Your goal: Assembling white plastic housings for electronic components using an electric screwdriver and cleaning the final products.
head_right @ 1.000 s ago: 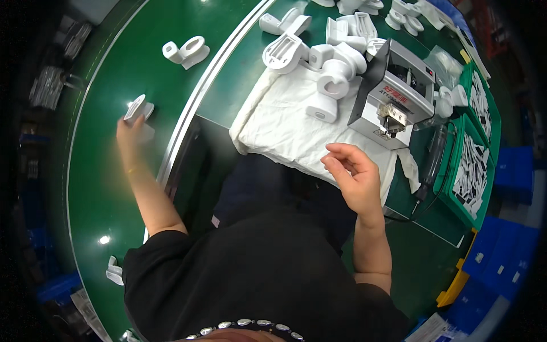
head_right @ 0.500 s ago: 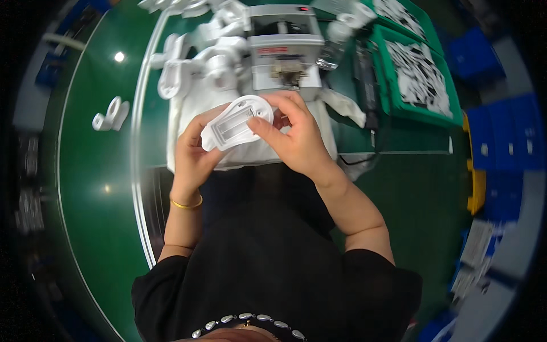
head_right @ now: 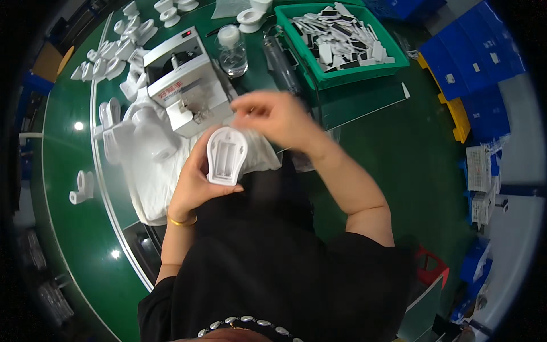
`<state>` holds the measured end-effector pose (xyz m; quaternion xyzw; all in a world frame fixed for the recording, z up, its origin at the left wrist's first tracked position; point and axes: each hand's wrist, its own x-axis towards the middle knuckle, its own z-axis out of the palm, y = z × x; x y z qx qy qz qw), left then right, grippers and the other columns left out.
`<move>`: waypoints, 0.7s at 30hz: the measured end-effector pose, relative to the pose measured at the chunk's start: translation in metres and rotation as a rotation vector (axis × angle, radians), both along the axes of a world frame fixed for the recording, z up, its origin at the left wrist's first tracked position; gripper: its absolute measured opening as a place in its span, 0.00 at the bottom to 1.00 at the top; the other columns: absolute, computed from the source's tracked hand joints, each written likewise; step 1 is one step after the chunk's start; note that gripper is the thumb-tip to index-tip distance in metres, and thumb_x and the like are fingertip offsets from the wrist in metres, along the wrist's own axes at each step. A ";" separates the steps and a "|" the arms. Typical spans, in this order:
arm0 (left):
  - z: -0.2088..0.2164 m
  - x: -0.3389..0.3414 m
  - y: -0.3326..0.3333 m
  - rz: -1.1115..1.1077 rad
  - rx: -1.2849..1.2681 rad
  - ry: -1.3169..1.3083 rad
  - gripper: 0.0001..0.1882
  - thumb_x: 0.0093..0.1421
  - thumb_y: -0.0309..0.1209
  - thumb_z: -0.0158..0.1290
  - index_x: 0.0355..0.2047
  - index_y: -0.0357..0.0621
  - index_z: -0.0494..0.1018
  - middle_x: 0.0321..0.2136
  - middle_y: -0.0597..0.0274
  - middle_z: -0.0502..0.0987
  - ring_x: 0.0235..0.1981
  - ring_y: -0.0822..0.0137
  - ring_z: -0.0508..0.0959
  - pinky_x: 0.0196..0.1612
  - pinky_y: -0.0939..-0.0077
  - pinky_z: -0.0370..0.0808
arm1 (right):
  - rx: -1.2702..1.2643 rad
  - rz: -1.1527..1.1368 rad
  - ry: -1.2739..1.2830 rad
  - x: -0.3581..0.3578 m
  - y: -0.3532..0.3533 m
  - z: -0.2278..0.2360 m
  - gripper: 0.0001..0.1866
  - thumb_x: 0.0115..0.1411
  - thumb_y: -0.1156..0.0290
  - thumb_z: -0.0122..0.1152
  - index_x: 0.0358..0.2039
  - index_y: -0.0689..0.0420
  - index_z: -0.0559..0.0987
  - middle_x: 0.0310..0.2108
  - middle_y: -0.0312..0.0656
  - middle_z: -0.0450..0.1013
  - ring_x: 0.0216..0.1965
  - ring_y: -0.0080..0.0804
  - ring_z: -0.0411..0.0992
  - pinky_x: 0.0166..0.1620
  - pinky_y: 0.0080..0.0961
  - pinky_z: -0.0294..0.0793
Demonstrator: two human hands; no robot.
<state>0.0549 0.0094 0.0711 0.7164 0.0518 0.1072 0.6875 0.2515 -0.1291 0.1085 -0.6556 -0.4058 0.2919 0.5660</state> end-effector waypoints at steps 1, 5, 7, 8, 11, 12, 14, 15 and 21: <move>-0.005 -0.002 0.001 -0.013 0.006 -0.006 0.61 0.37 0.27 0.76 0.69 0.40 0.51 0.62 0.58 0.64 0.62 0.66 0.66 0.62 0.70 0.65 | 0.000 -0.107 0.053 0.020 -0.001 0.003 0.10 0.59 0.75 0.66 0.41 0.63 0.82 0.37 0.37 0.78 0.38 0.22 0.75 0.41 0.20 0.74; -0.014 -0.004 -0.004 0.094 -0.123 -0.087 0.58 0.35 0.26 0.77 0.65 0.41 0.55 0.63 0.58 0.62 0.61 0.66 0.67 0.62 0.70 0.67 | -0.375 -0.658 -0.687 0.161 -0.018 0.003 0.13 0.57 0.63 0.67 0.37 0.59 0.85 0.35 0.42 0.81 0.36 0.34 0.79 0.41 0.29 0.75; -0.012 0.001 -0.009 0.166 -0.091 -0.143 0.58 0.35 0.26 0.77 0.64 0.43 0.53 0.66 0.56 0.58 0.62 0.65 0.66 0.63 0.68 0.67 | -0.741 -0.592 -0.787 0.217 -0.018 -0.018 0.18 0.54 0.60 0.69 0.41 0.58 0.83 0.39 0.47 0.80 0.40 0.44 0.79 0.45 0.36 0.76; -0.011 0.001 -0.011 0.189 -0.091 -0.133 0.58 0.35 0.26 0.77 0.64 0.43 0.53 0.66 0.56 0.58 0.62 0.65 0.66 0.63 0.68 0.67 | -0.799 -0.586 -0.846 0.217 -0.008 -0.023 0.22 0.52 0.60 0.71 0.44 0.58 0.82 0.41 0.48 0.80 0.42 0.46 0.78 0.47 0.38 0.75; -0.013 0.005 -0.011 0.200 -0.040 -0.163 0.58 0.36 0.27 0.77 0.64 0.44 0.52 0.67 0.57 0.56 0.63 0.65 0.65 0.63 0.67 0.67 | -0.817 -0.505 -1.022 0.241 -0.001 -0.053 0.26 0.50 0.64 0.70 0.50 0.58 0.79 0.47 0.52 0.77 0.48 0.50 0.76 0.51 0.40 0.74; -0.015 0.005 -0.011 0.214 -0.034 -0.173 0.57 0.36 0.27 0.77 0.64 0.44 0.52 0.67 0.57 0.55 0.63 0.65 0.65 0.63 0.68 0.67 | -0.821 -0.437 -0.991 0.248 0.003 -0.058 0.25 0.50 0.65 0.69 0.49 0.58 0.80 0.47 0.52 0.78 0.48 0.50 0.76 0.51 0.40 0.74; -0.017 0.005 -0.008 0.229 0.009 -0.198 0.57 0.37 0.27 0.77 0.64 0.44 0.53 0.67 0.58 0.56 0.62 0.65 0.65 0.62 0.68 0.68 | -0.801 -0.349 -0.959 0.264 -0.002 -0.067 0.20 0.52 0.66 0.64 0.46 0.57 0.81 0.44 0.51 0.78 0.47 0.49 0.77 0.50 0.39 0.75; -0.017 0.004 -0.007 0.243 0.005 -0.187 0.57 0.37 0.27 0.77 0.64 0.44 0.53 0.67 0.58 0.56 0.62 0.65 0.65 0.62 0.68 0.68 | -0.779 -0.325 -0.954 0.271 -0.007 -0.074 0.17 0.54 0.67 0.60 0.44 0.54 0.82 0.43 0.51 0.79 0.46 0.49 0.77 0.50 0.39 0.75; -0.015 -0.009 -0.007 0.382 0.124 -0.171 0.59 0.34 0.35 0.79 0.62 0.38 0.54 0.63 0.53 0.63 0.61 0.61 0.67 0.63 0.66 0.65 | -0.623 -0.582 -0.844 0.210 -0.001 -0.016 0.17 0.56 0.62 0.68 0.41 0.59 0.81 0.36 0.47 0.80 0.37 0.38 0.78 0.41 0.32 0.75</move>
